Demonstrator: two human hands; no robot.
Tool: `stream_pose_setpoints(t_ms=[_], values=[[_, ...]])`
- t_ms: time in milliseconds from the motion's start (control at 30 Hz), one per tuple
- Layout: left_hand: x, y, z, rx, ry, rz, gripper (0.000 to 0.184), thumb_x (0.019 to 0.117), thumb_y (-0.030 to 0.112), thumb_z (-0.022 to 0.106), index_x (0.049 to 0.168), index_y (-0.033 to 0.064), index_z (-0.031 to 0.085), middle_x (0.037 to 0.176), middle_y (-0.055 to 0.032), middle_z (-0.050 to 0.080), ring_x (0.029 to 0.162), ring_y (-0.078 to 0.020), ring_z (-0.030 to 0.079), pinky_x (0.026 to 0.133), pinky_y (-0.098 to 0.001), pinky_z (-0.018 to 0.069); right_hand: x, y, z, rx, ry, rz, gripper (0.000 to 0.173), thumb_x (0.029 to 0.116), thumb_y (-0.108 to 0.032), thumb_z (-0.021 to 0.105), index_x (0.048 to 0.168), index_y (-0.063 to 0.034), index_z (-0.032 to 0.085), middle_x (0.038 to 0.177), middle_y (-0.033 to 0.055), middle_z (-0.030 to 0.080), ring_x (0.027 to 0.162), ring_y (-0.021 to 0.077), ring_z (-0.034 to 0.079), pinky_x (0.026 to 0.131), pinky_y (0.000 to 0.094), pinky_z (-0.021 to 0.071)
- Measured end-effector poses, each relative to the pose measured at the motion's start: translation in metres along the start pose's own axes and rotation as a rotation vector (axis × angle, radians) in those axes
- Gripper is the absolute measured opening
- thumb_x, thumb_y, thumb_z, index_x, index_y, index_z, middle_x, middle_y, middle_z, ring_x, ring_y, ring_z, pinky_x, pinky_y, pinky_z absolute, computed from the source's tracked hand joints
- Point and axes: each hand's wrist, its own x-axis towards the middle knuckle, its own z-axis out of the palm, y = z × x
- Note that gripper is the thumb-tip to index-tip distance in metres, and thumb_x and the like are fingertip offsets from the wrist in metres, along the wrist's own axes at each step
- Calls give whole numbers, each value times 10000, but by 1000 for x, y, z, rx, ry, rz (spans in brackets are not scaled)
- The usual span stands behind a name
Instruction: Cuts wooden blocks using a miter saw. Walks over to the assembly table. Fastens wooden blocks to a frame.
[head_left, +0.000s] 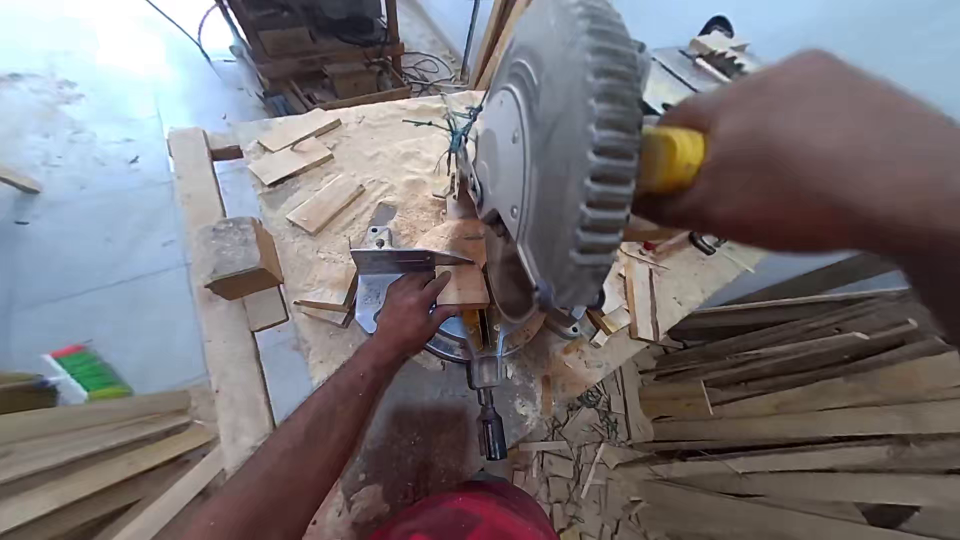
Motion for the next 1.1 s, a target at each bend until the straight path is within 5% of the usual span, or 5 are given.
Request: stream_pose_setpoints(t_ms=[167, 400, 1100], values=[[1, -4, 3, -23, 30, 20, 650, 934, 644, 616, 1458, 261, 583, 1389, -110, 619, 1334, -304, 545, 1147, -544, 398, -41, -20, 51, -33, 100, 22, 236, 821, -380, 687, 783, -182, 563, 596, 34, 519, 533, 286, 578, 422, 503, 410], [0, -4, 5, -84, 40, 25, 626, 944, 599, 636, 1469, 262, 577, 1360, -152, 617, 1327, -344, 531, 1149, -586, 362, -76, -42, 118, -20, 415, -70, 322, 904, -342, 550, 746, -61, 555, 627, 103, 537, 547, 325, 589, 428, 478, 402], [7, -2, -1, -130, -27, -13, 554, 958, 537, 653, 1466, 331, 577, 1414, -155, 605, 1364, -309, 521, 1201, -537, 306, -87, -60, 160, -77, 540, 7, 340, 873, -346, 585, 775, -23, 624, 692, 154, 644, 626, 338, 666, 494, 495, 467]])
